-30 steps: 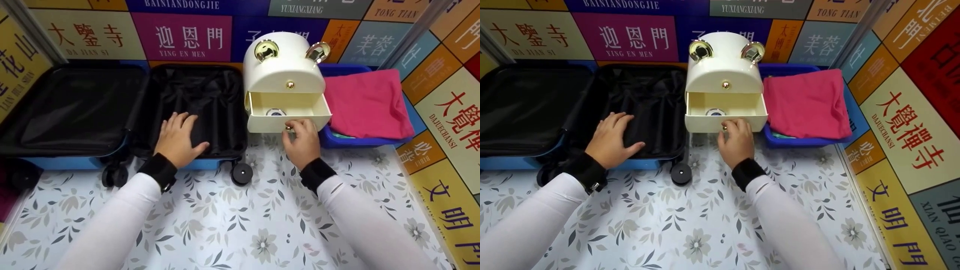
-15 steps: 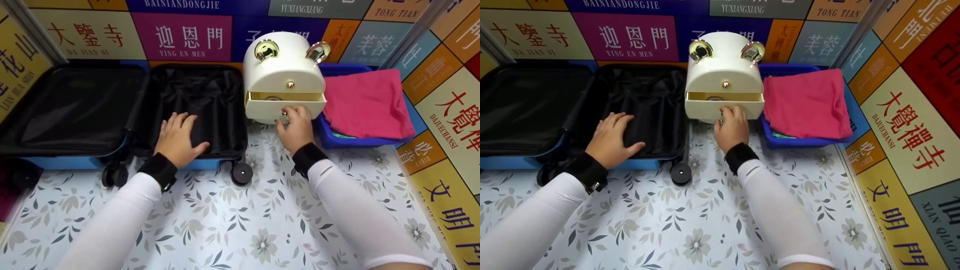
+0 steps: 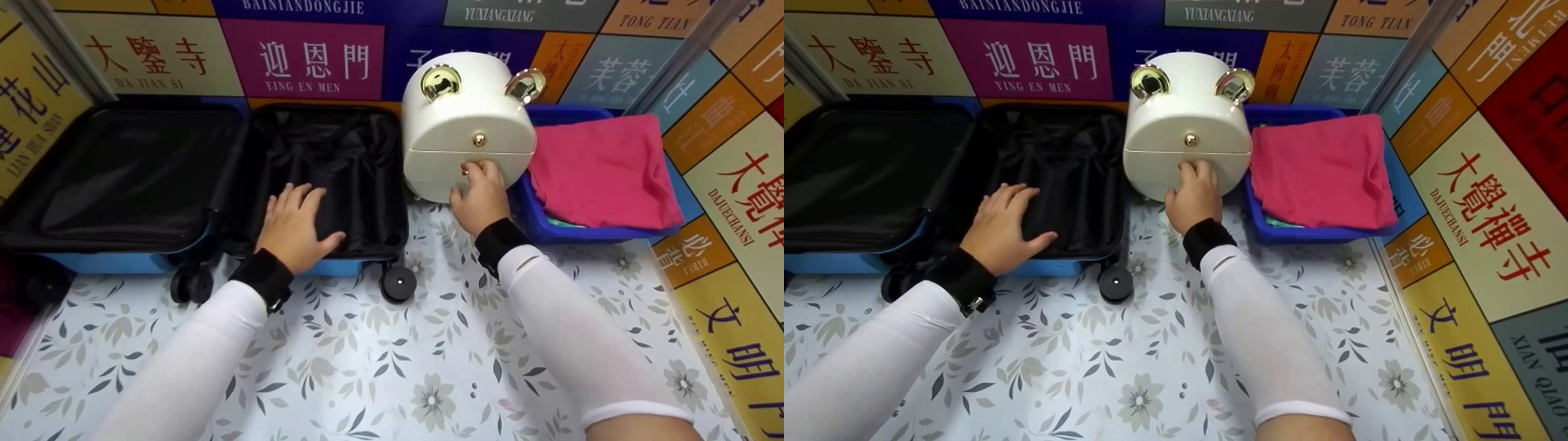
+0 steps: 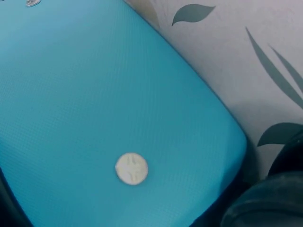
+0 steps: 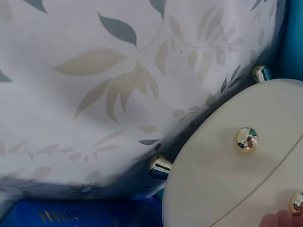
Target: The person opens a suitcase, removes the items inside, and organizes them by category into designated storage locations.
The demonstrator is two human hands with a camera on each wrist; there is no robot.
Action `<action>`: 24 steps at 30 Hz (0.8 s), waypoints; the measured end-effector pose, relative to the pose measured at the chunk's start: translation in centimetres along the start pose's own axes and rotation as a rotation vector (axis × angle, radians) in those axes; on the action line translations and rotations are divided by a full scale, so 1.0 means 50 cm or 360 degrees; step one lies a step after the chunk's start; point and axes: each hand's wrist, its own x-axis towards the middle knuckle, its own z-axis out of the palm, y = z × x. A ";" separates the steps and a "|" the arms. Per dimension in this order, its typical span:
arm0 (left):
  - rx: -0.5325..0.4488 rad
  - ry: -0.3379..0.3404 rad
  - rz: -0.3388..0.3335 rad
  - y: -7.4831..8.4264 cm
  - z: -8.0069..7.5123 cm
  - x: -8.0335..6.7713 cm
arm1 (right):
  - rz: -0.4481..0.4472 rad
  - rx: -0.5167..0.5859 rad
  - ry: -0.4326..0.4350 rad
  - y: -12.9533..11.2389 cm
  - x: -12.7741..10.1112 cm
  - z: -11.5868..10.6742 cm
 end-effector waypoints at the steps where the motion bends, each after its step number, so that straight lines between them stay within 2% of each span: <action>1: 0.0002 0.0002 0.0001 0.000 0.001 0.000 | 0.0002 -0.0002 -0.0012 0.000 0.001 0.000; 7: 0.0033 0.0009 -0.0003 -0.006 0.003 0.003 | -0.0024 -0.0028 -0.0112 -0.005 0.006 0.002; 16: 0.0063 0.0027 -0.0007 -0.008 0.006 0.005 | 0.0033 -0.0101 -0.0380 0.003 0.019 0.010; 20: 0.0059 0.0042 -0.0009 -0.006 0.008 0.002 | 0.0111 -0.0064 -0.0472 0.012 -0.001 0.010; 24: 0.0037 0.0056 -0.0020 -0.001 0.008 -0.004 | 0.0174 0.0013 -0.0533 0.023 -0.048 0.014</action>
